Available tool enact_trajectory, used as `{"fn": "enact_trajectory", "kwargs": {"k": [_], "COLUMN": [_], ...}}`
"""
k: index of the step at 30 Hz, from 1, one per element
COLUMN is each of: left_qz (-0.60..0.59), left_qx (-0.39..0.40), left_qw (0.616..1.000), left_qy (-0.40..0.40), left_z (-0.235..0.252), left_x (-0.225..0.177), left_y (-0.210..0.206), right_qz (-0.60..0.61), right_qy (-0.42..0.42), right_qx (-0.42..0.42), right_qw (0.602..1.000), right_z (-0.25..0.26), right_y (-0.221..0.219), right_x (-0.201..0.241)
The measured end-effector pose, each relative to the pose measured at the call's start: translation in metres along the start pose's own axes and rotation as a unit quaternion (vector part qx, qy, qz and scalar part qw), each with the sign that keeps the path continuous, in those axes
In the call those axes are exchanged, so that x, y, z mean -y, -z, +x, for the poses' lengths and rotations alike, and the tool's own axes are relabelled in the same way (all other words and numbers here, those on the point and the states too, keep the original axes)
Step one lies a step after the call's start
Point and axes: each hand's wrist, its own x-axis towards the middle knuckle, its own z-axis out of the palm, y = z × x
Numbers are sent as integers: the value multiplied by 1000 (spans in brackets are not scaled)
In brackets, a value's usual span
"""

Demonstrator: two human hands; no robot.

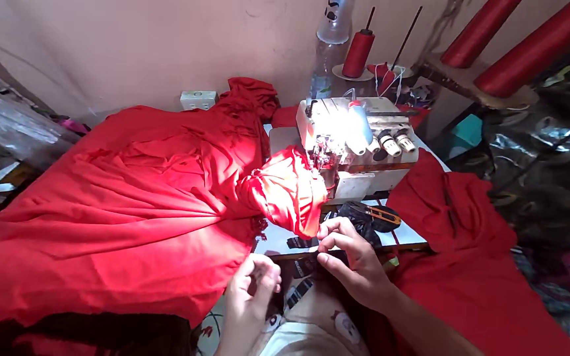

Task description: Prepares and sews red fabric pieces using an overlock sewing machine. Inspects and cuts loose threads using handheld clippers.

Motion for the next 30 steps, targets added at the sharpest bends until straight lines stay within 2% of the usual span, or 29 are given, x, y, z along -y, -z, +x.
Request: {"fn": "enact_trajectory", "kwargs": {"k": [4,7,11,15,18,21,23,25,30], "left_qz": [40,-14,-93,-186,-220,-208,-130,-76,-62], "left_qx": [49,27,28,73,116,148,128,104,34], "left_qw": [998,998,989,954,932,949,978,991,997], "left_qy": [11,49,109,222,265,186,95,31,22], "left_z": [-2,1,3,7,10,7,5,5,5], "left_x": [-4,-5,-7,-13,-16,-7,-2,-1,-6], "left_y": [-8,-11,-8,-6,-4,-1,0,-1,-12], "right_qz": [-49,-99,-103,-200,-221,-162,-82,1,35], "right_qy": [35,61,85,183,198,139,69,10,-13], "right_qx": [0,-7,-10,-12,-4,-2,6,38,61], "right_qw": [998,993,991,962,955,977,994,999,997], "right_z": [-4,-6,-8,-6,-5,-3,-2,-2,-4], "right_y": [-14,-20,-15,-7,-5,-6,-7,-7,-12], "right_x": [3,6,5,-3,-3,2,8,10,11]}}
